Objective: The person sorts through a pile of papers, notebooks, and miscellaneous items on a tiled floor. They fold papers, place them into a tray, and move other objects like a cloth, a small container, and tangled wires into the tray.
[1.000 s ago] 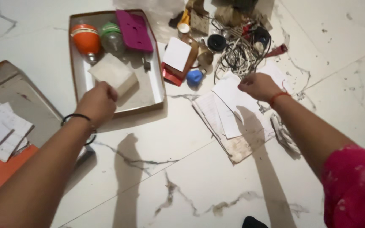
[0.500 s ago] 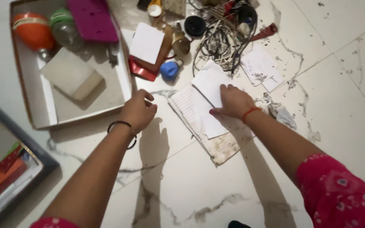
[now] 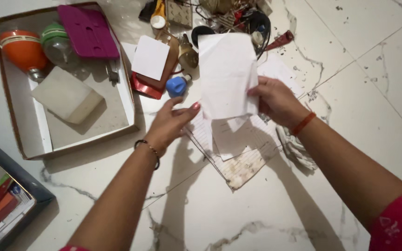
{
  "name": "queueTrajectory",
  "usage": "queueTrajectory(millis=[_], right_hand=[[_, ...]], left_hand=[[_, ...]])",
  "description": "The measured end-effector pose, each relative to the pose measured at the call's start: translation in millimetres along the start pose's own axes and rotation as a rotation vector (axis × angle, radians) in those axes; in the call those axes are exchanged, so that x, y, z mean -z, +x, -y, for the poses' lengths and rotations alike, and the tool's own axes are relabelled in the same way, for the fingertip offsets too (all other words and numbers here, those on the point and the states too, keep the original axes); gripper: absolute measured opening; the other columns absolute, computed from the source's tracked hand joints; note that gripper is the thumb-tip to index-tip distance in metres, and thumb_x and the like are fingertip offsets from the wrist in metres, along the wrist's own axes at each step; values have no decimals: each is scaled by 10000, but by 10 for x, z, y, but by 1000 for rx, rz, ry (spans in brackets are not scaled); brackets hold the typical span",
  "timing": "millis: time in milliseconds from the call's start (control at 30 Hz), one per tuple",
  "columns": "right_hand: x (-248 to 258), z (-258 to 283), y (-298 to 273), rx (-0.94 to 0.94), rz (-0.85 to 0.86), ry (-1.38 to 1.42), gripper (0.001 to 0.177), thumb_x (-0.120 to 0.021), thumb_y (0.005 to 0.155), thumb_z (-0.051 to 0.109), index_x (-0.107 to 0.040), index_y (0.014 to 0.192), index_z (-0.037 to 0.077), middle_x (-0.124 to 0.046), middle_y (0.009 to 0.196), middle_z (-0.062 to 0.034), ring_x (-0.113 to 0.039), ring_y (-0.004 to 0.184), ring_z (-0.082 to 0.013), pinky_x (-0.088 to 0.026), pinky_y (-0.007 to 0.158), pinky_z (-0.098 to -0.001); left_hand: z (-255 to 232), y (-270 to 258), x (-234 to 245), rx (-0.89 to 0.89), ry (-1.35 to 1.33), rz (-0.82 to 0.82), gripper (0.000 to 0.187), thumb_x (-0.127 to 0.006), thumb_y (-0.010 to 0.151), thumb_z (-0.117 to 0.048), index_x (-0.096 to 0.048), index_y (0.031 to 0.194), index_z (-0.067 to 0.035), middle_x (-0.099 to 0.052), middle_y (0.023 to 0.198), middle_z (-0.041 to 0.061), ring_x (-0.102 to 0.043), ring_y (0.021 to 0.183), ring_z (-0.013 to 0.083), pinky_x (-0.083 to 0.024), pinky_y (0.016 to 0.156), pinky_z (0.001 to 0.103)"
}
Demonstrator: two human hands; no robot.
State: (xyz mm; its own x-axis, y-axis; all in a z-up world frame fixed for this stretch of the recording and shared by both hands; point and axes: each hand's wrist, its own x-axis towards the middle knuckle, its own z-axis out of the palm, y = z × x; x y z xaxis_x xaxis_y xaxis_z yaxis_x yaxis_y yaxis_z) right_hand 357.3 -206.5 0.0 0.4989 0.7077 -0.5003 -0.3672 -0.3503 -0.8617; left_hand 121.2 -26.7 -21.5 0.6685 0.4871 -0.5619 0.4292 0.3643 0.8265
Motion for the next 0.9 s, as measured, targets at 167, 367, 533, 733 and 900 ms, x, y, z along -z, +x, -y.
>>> queueTrajectory(millis=[167, 367, 533, 733, 900], right_hand=[[-213, -133, -49, -75, 240, -54, 273, -579, 987, 74, -658, 1227, -26, -727, 1006, -99, -699, 849, -171, -603, 779, -327], [-48, -311, 120, 25, -158, -630, 293, -632, 994, 242, -701, 1176, 23, -769, 1034, -80, -735, 917, -162, -584, 814, -314], [-127, -393, 47, 64, -200, -655, 392, -685, 931, 337, -733, 1152, 16, -773, 1061, -118, -755, 949, -198, -607, 842, -339], [-1042, -122, -22, -100, 26, -140, 512, -622, 953, 463, -634, 1162, -4, -708, 1102, -107, -710, 974, -205, -612, 852, -345], [-1257, 4, 148, -43, -143, -81, 540, -509, 1055, 422, -609, 1177, -95, -669, 1023, -191, -685, 837, -284, -614, 772, -449]], left_hand=[[-10, 58, -226, -158, -259, 64, 610, -797, 838, -320, -653, 1301, 50, -761, 1160, 155, -725, 954, 201, -577, 841, 330], [95, 92, 70, -251, 196, -301, 546, -670, 830, -37, -540, 1359, -5, -715, 1175, 160, -736, 997, 251, -569, 870, 342], [169, 64, 227, -226, 137, -279, 583, -587, 836, 9, -506, 1412, -36, -715, 1193, 145, -714, 1064, 243, -544, 901, 344], [280, 166, -179, -460, 111, 42, 603, -518, 911, -51, -597, 1501, -141, -777, 1212, 176, -717, 1080, 266, -546, 942, 353], [65, 136, -174, -496, 292, 13, 682, -746, 898, -279, -457, 1472, -52, -627, 1315, 206, -649, 1154, 283, -504, 969, 365]])
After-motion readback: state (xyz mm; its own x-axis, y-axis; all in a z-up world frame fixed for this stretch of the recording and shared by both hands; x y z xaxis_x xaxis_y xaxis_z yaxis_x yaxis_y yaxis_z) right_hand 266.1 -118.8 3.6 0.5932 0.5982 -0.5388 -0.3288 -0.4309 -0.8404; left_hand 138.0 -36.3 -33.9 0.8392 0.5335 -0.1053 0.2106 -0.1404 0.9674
